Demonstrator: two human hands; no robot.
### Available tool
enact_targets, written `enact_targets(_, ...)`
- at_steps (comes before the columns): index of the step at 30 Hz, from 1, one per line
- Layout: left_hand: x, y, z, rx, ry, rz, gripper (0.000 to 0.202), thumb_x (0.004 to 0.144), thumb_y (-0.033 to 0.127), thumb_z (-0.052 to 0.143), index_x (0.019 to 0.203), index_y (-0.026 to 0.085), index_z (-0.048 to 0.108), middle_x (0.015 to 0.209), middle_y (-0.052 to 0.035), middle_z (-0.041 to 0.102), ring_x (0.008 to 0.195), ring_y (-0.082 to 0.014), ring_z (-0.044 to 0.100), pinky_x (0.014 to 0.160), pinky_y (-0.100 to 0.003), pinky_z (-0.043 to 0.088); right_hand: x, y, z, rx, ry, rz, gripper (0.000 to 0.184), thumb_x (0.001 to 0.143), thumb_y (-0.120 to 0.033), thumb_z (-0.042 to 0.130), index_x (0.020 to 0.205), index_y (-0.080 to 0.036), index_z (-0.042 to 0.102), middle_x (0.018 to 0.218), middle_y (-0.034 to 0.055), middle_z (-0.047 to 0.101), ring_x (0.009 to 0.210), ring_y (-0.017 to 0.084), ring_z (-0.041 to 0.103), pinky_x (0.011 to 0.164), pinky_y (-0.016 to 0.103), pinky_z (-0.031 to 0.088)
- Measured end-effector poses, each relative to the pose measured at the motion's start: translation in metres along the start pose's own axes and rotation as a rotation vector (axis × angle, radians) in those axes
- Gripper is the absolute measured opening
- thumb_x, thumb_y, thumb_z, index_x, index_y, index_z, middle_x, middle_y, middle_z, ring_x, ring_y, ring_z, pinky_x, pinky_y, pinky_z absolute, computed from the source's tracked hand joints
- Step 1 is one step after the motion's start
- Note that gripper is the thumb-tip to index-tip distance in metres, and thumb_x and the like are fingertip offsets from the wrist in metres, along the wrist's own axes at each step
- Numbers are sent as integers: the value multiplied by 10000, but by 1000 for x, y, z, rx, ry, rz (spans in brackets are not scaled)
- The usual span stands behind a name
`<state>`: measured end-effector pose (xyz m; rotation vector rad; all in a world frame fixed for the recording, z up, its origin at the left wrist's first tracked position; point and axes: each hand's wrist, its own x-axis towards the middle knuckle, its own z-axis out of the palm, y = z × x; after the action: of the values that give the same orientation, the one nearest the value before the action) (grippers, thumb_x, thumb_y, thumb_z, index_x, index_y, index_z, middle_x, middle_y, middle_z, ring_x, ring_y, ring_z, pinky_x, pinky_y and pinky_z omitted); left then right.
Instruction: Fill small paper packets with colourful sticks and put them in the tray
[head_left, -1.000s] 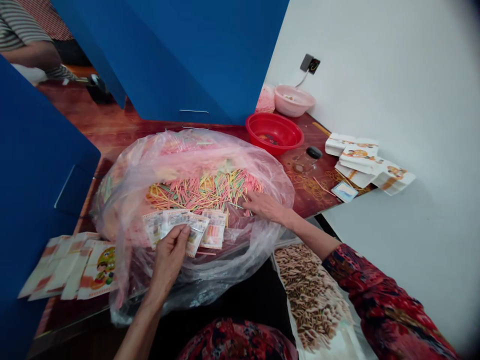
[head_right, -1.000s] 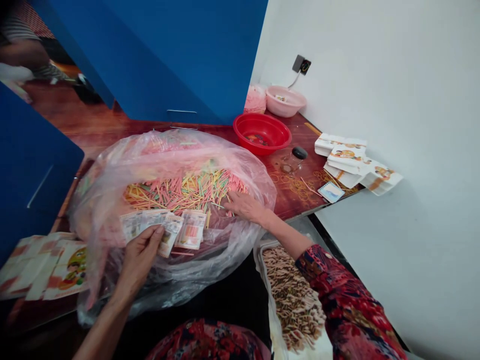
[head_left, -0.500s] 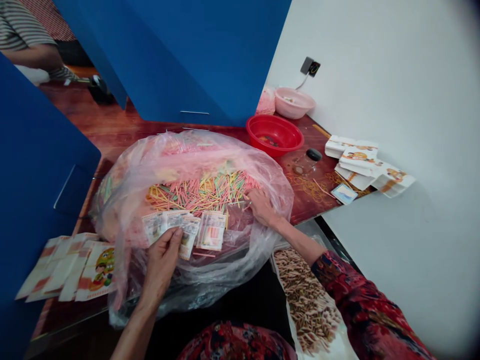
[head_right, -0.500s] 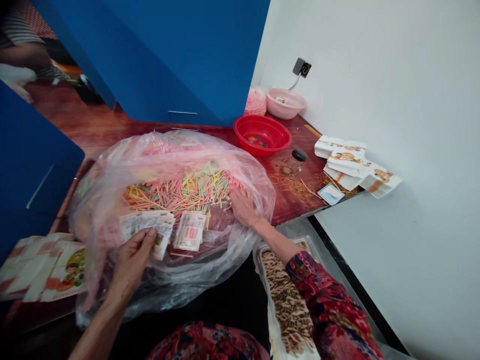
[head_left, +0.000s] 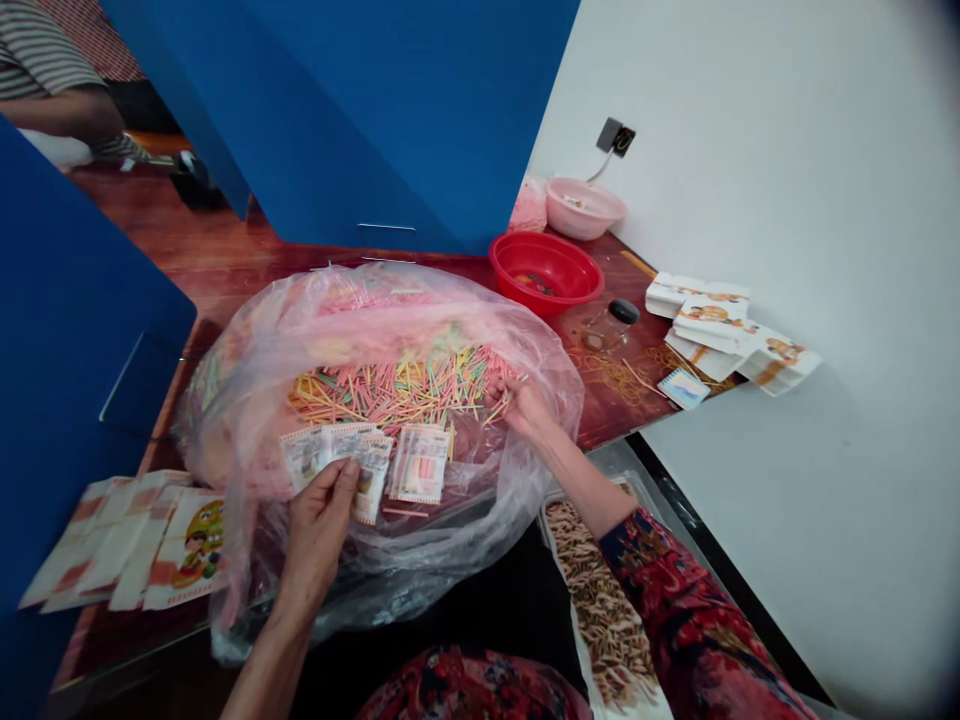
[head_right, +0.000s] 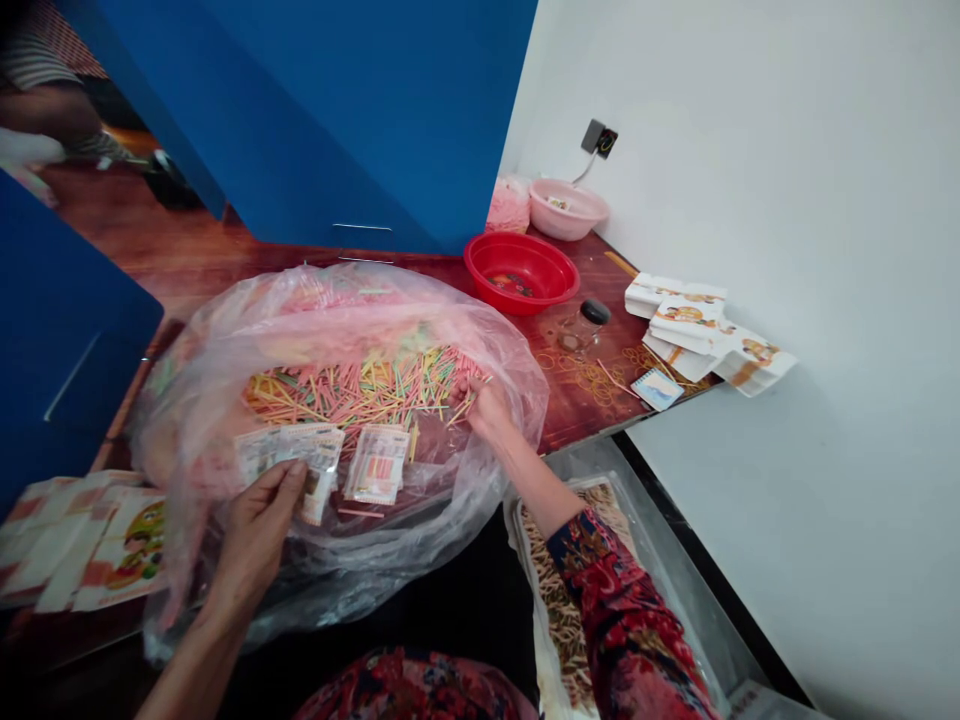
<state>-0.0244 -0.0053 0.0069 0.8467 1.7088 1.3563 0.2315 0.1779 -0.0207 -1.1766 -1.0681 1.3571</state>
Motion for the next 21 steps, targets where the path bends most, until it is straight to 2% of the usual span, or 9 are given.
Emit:
enact_targets(5, -2, 3, -1, -1, 4, -9, 429, 745, 620, 718, 802, 195, 716, 714, 8, 636, 685, -156, 523, 650, -241, 456, -7, -3, 10, 60, -20, 36, 175, 862, -273, 609, 758, -229, 475, 645, -23, 509, 575, 156, 530, 606, 314, 548)
enact_targets(8, -2, 4, -1, 5, 13, -9, 421, 746, 609, 722, 818, 194, 730, 697, 13, 624, 681, -154, 514, 656, -241, 456, -15, 1, 13, 59, 3, -27, 100, 844, -278, 589, 854, -221, 507, 754, -18, 554, 619, 144, 542, 625, 289, 523)
enact_targets(11, -2, 5, 0, -11, 19, -19, 440, 729, 621, 728, 805, 189, 725, 695, 16, 616, 681, -150, 508, 650, -236, 451, -26, 10, 14, -124, 22, -176, 166, 849, -311, 597, 971, -230, 519, 850, -15, 577, 719, 153, 567, 697, 281, 497)
enact_targets(16, -2, 5, 3, -18, 19, -32, 465, 709, 644, 733, 801, 189, 711, 702, 12, 631, 684, -155, 527, 649, -240, 461, -44, 28, 14, -543, -131, -308, 213, 970, -304, 435, 1153, -221, 508, 866, 10, 597, 782, 180, 548, 784, 317, 458)
enact_targets(19, -3, 5, 2, 5, 30, -4, 454, 720, 649, 717, 767, 198, 687, 704, 12, 634, 685, -157, 534, 649, -242, 459, -44, 35, 15, -586, -148, -388, 184, 981, -296, 402, 1107, -213, 507, 895, 26, 594, 807, 181, 548, 778, 316, 448)
enact_targets(21, -3, 6, 1, 20, 34, 5, 445, 724, 647, 709, 739, 204, 667, 703, 14, 631, 688, -160, 536, 646, -243, 456, -40, 32, 16, -474, -94, -333, 202, 981, -306, 390, 1142, -223, 480, 785, -18, 550, 696, 167, 525, 685, 290, 437)
